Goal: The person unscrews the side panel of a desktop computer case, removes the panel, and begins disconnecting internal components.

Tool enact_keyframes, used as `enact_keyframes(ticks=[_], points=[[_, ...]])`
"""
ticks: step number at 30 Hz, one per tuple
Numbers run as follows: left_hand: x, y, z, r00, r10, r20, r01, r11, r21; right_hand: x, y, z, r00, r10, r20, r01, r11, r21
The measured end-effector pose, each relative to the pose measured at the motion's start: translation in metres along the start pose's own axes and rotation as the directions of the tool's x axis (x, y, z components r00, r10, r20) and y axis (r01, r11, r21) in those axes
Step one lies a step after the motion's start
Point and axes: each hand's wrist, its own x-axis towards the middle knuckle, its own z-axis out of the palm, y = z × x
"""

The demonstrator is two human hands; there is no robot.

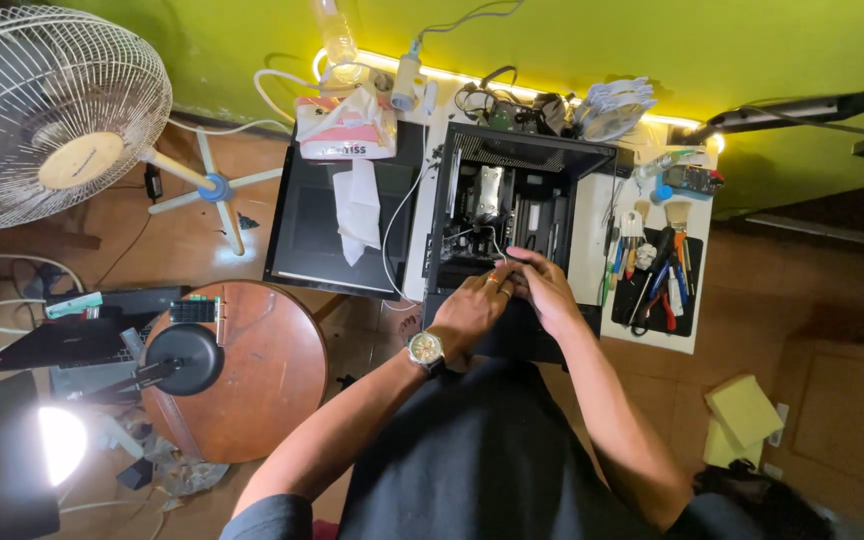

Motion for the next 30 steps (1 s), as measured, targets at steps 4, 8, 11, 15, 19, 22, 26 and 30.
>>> enact_keyframes(ticks=[4, 8, 11, 15, 19, 22, 26, 30], points=[[0.01, 0.004, -0.032, 0.998, -0.035, 0.056, 0.036, 0.999, -0.015, -0.014, -0.018, 0.003, 1.0, -0.018, -0.009, 0.017, 0.998, -0.065], [0.021, -0.002, -0.032, 0.962, -0.181, 0.203, 0.212, 0.966, -0.146, -0.018, -0.039, -0.004, 0.997, 0.005, 0.071, 0.024, 0.913, -0.407], [0.03, -0.011, -0.037, 0.877, -0.356, 0.322, 0.474, 0.745, -0.469, -0.012, -0.036, -0.022, 0.987, -0.01, 0.158, 0.092, 0.849, -0.521], [0.03, -0.022, -0.017, 0.673, -0.521, 0.525, 0.68, 0.157, -0.716, -0.004, -0.033, -0.044, 0.947, -0.125, 0.297, 0.29, 0.737, -0.611], [0.036, -0.012, -0.027, 0.554, -0.584, 0.594, 0.717, -0.028, -0.696, 0.0, -0.011, -0.058, 0.919, -0.191, 0.346, 0.383, 0.644, -0.662], [0.039, 0.007, -0.05, 0.522, -0.632, 0.573, 0.596, -0.21, -0.775, -0.009, -0.017, -0.059, 0.899, -0.254, 0.358, 0.437, 0.588, -0.68], [0.043, 0.012, -0.096, 0.508, -0.711, 0.486, 0.514, -0.203, -0.834, -0.028, -0.033, -0.077, 0.92, -0.099, 0.379, 0.338, 0.69, -0.64], [0.046, 0.005, -0.127, 0.502, -0.78, 0.373, 0.47, -0.115, -0.875, -0.037, -0.052, -0.103, 0.905, -0.049, 0.422, 0.356, 0.631, -0.69]])
